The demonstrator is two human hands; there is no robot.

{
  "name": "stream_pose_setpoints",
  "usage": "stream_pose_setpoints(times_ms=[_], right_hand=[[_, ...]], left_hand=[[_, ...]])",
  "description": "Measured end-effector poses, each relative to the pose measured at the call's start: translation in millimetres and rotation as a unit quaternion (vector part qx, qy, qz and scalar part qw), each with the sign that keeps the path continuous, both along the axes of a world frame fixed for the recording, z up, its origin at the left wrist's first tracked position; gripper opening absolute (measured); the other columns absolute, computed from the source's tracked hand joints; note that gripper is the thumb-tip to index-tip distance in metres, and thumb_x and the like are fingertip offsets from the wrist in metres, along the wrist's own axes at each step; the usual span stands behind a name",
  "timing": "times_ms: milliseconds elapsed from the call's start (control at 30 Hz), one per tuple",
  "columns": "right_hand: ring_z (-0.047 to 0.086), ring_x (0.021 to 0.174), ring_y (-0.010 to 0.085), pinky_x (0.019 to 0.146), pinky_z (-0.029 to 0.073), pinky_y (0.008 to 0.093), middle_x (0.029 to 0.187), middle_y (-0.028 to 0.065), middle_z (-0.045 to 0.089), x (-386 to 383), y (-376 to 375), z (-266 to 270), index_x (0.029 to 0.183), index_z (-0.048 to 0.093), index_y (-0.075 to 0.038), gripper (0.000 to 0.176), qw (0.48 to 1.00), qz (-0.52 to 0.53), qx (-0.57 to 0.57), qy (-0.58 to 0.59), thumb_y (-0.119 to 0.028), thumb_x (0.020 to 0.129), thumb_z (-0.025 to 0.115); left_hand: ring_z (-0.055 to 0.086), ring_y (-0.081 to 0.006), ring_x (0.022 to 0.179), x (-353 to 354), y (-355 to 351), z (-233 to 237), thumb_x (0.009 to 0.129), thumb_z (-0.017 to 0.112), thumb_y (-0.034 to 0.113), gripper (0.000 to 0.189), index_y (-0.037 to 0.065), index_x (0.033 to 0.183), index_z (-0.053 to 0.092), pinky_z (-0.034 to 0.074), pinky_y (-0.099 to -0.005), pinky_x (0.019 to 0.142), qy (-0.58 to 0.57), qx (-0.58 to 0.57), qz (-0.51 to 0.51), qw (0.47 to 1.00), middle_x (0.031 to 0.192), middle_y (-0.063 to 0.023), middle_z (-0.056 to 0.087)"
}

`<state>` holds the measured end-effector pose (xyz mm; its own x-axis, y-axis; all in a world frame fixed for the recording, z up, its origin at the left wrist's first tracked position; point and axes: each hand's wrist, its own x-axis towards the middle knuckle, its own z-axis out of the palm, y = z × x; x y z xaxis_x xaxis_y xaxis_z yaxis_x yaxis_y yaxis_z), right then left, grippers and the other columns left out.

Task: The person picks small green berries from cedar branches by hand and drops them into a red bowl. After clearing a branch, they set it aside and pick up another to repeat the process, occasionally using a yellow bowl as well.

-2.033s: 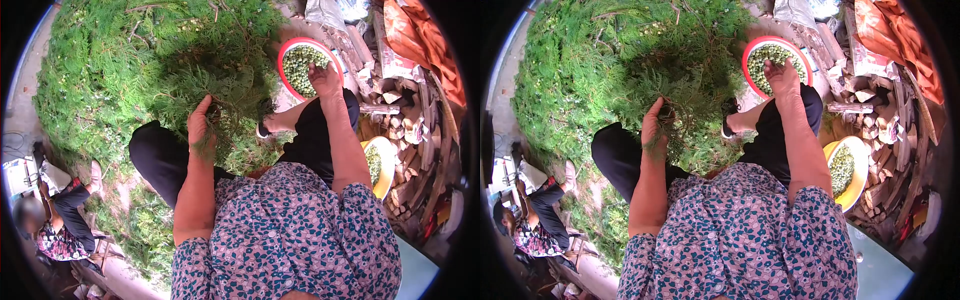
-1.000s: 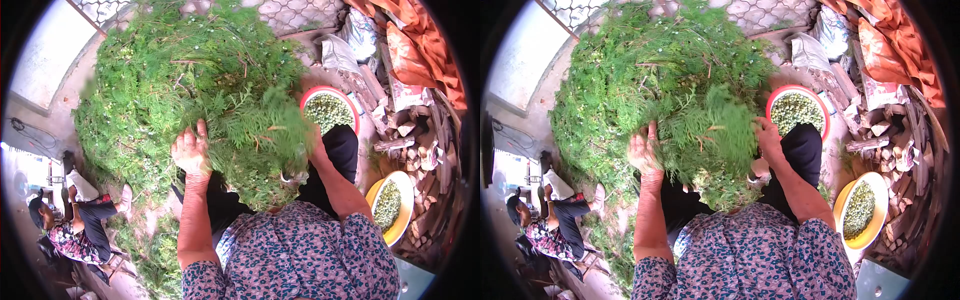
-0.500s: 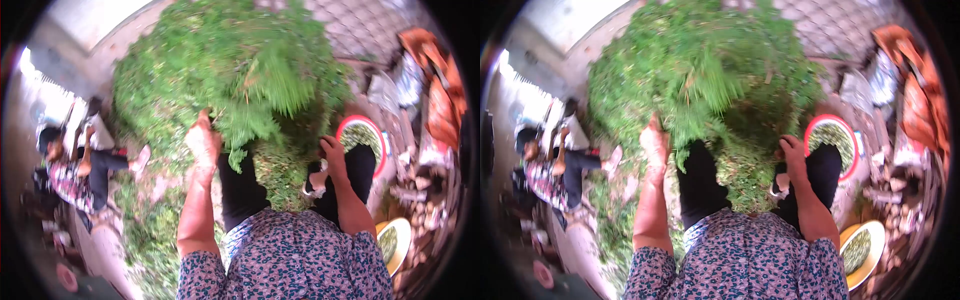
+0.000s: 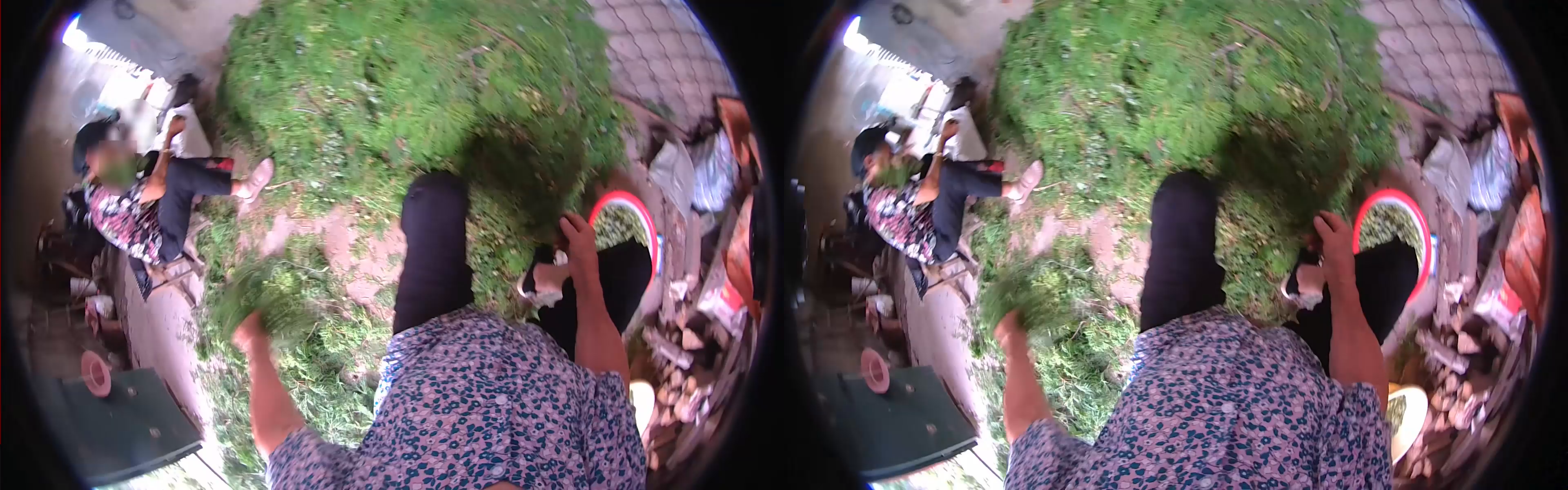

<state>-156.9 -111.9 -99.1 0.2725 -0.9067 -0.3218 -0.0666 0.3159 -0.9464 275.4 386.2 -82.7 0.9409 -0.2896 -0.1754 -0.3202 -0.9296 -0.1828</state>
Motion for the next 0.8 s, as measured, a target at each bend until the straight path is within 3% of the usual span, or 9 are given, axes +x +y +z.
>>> stream_pose_setpoints(times_ms=[200, 467, 600, 633, 667, 700, 733, 767, 800], right_hand=[[0.057, 0.058, 0.014, 0.048, 0.044, 0.0257, 0.081, 0.0045, 0.056, -23.0, -6.4, -2.7, 0.108, 0.053, 0.0, 0.029, 0.998, -0.043, 0.046, 0.002, -0.017, 0.084, 0.055], [0.057, 0.059, 0.0122, 0.05, 0.042, 0.0236, 0.081, 0.0005, 0.056, -0.3, -0.8, -4.2, 0.107, 0.054, -0.003, 0.029, 0.994, -0.015, 0.11, -0.022, -0.019, 0.083, 0.058], [0.059, 0.056, 0.0122, 0.045, 0.044, 0.0244, 0.074, 0.0058, 0.059, 17.9, -11.7, 0.5, 0.099, 0.056, 0.004, 0.025, 0.997, 0.007, 0.07, -0.007, -0.014, 0.082, 0.056], [0.059, 0.056, 0.0122, 0.045, 0.044, 0.0244, 0.074, 0.0058, 0.059, 22.0, -13.2, -0.9, 0.099, 0.056, 0.004, 0.025, 0.997, 0.007, 0.07, -0.006, -0.014, 0.082, 0.056], [0.058, 0.055, 0.0122, 0.045, 0.044, 0.0244, 0.072, 0.0057, 0.059, 28.2, -16.8, -5.3, 0.098, 0.056, 0.004, 0.023, 0.997, 0.02, 0.07, 0.008, -0.014, 0.083, 0.055], [0.058, 0.054, 0.0122, 0.045, 0.044, 0.0243, 0.071, 0.0056, 0.059, 36.1, -20.2, -10.2, 0.097, 0.057, 0.004, 0.022, 0.997, 0.034, 0.069, 0.022, -0.013, 0.083, 0.054], [0.058, 0.054, 0.0122, 0.045, 0.044, 0.0243, 0.071, 0.0056, 0.059, 45.5, -23.1, -16.3, 0.097, 0.057, 0.004, 0.022, 0.997, 0.037, 0.068, 0.021, -0.013, 0.083, 0.054], [0.058, 0.053, 0.0115, 0.043, 0.044, 0.024, 0.07, 0.0057, 0.058, 54.2, -23.0, -23.2, 0.095, 0.057, 0.003, 0.02, 0.994, 0.064, 0.082, 0.037, -0.012, 0.083, 0.054], [0.057, 0.053, 0.0107, 0.042, 0.043, 0.0236, 0.068, 0.0057, 0.058, 63.6, -22.4, -31.6, 0.093, 0.057, 0.003, 0.018, 0.99, 0.091, 0.098, 0.055, -0.011, 0.083, 0.053]], left_hand=[[0.059, -0.0259, 0.089, -14.6, 198.1, 61.6, 0.084, 0.047, 0.021, 0.032, 0.001, 0.106, 0.058, 0.047, -0.0378, 0.075, 0.005, 0.194, 0.305, 0.932, 0.098, -0.0122, 0.062], [0.059, -0.0274, 0.088, 18.4, 111.2, 63.8, 0.084, 0.047, 0.025, 0.034, 0.0, 0.104, 0.058, 0.047, -0.0379, 0.076, -0.019, 0.186, 0.252, 0.949, 0.1, -0.0171, 0.061], [0.061, -0.026, 0.085, 56.3, -74.2, 44.8, 0.084, 0.047, 0.021, 0.032, -0.002, 0.103, 0.057, 0.049, -0.0358, 0.075, -0.081, -0.073, -0.039, 0.993, 0.1, -0.0189, 0.06], [0.061, -0.0235, 0.084, 37.3, -141.4, 50.0, 0.084, 0.049, 0.016, 0.027, -0.003, 0.101, 0.057, 0.049, -0.0322, 0.073, -0.062, -0.307, -0.044, 0.949, 0.098, -0.0171, 0.061], [0.059, -0.0204, 0.09, 24.2, -201.8, 66.5, 0.084, 0.047, 0.011, 0.027, -0.003, 0.106, 0.055, 0.049, -0.0289, 0.076, -0.073, -0.242, -0.15, 0.956, 0.102, -0.0154, 0.06], [0.058, -0.0194, 0.095, 8.7, -253.2, 68.5, 0.085, 0.048, 0.011, 0.028, -0.004, 0.107, 0.055, 0.047, -0.0275, 0.08, -0.029, -0.377, -0.153, 0.913, 0.104, -0.0132, 0.06], [0.058, -0.0201, 0.093, 35.4, -281.4, 48.4, 0.084, 0.049, 0.01, 0.029, -0.006, 0.108, 0.053, 0.046, -0.0279, 0.08, -0.041, -0.331, -0.281, 0.9, 0.103, -0.0133, 0.06], [0.058, -0.0208, 0.085, 55.0, -311.4, 15.7, 0.084, 0.05, 0.009, 0.024, -0.005, 0.102, 0.054, 0.047, -0.0299, 0.076, 0.118, -0.538, -0.233, 0.802, 0.094, -0.0144, 0.061], [0.058, -0.0203, 0.082, 40.3, -348.5, 23.5, 0.085, 0.05, 0.009, 0.02, -0.004, 0.098, 0.055, 0.048, -0.0306, 0.073, 0.307, -0.715, -0.067, 0.624, 0.091, -0.0141, 0.061]])
